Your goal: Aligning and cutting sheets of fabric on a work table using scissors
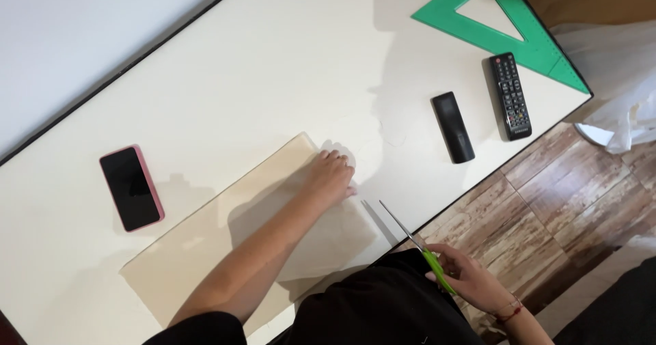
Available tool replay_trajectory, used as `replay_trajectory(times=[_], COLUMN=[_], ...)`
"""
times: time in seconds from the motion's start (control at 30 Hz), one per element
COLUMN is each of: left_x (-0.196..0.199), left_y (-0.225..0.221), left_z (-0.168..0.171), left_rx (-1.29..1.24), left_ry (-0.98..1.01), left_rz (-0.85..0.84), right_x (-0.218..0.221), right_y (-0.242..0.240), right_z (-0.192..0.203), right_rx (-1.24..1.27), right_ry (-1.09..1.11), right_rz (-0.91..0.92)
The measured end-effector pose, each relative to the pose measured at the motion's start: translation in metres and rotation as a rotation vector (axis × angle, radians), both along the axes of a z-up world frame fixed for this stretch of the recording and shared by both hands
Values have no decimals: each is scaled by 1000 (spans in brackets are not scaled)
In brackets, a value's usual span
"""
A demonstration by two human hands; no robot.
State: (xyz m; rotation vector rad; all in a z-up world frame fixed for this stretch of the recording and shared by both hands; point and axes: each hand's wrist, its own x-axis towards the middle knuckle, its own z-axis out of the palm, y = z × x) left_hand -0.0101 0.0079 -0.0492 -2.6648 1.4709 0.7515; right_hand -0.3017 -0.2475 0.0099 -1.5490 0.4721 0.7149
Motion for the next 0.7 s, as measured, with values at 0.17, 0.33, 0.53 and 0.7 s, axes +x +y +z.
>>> replay_trajectory(times=[0.17,0.33,0.53,0.7], left_x=[23,33,38,60], left_y=[-14,-32,-32,-31], left_z=[10,53,45,71], left_rx=[142,377,364,218], left_ry=[236,411,653,848], left_rz=[13,-76,-176,-39], right_x=[0,-11,1,29], right_y=[3,3,16,27], right_z=[2,-4,20,21], right_rx=[-100,-20,47,-67], right_ry=[53,197,350,148], right_rz=[76,67,44,255])
